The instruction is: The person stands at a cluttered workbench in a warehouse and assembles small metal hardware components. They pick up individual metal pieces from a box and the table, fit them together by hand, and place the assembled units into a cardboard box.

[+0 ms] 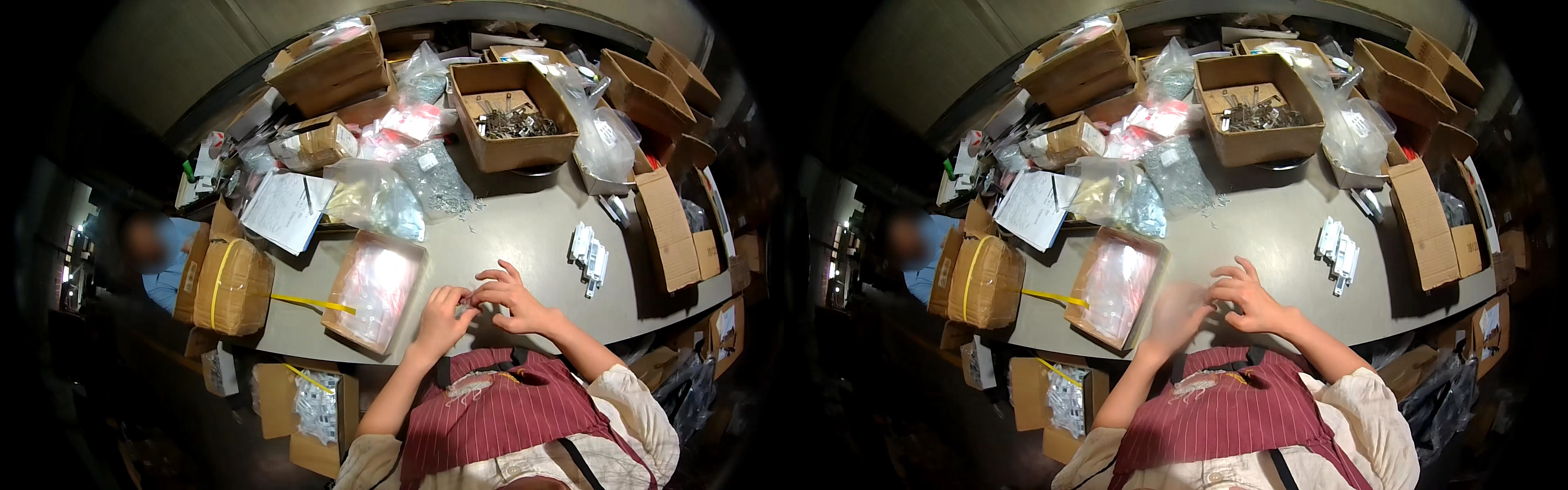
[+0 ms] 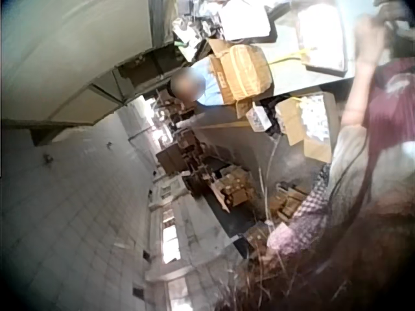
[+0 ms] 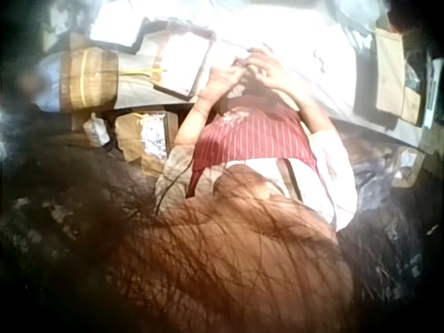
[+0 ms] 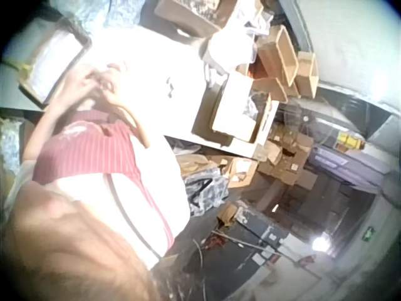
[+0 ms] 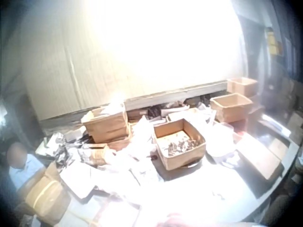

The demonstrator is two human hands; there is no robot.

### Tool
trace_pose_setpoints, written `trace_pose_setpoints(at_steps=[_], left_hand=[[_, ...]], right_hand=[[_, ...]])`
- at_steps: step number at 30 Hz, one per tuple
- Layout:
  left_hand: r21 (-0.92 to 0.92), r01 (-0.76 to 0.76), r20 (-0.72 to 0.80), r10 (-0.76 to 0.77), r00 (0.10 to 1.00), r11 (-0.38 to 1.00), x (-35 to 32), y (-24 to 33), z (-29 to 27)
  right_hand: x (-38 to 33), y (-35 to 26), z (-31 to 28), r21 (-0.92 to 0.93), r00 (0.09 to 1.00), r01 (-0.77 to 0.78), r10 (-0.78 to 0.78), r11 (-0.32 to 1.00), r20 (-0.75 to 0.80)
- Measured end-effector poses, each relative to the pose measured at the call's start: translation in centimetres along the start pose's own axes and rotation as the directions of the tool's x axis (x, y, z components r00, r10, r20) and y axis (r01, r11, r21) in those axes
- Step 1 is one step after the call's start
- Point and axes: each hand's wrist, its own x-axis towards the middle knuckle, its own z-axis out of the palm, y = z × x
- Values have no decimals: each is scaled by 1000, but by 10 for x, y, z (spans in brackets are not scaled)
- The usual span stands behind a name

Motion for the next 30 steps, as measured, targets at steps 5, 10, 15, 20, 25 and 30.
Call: trace_pose_setpoints(at_steps=[5,10,15,20,25,30], left_hand=[[312,-83,-105,121,987,947,6,8,-5],[97,73,-194,-53,980,993,-5,-87,54],[256,75,-325,13,946,964,-6,-127,87],[8,138,-219,-133,967,990,5,-86,48],[-67,108,-202,-119,972,992,-1,-96,59],[105,1,-209,21,978,995,6,-81,46]], right_hand=[[2,6,8,-59,992,-28,35,998,118],[41,89,17,197,974,-161,124,967,189],[104,203,-9,-127,889,-287,215,949,-403],[117,206,-5,-235,933,-360,343,903,-109],[84,158,33,-447,998,-57,42,893,-44],[33,98,47,-587,988,-119,153,801,9]])
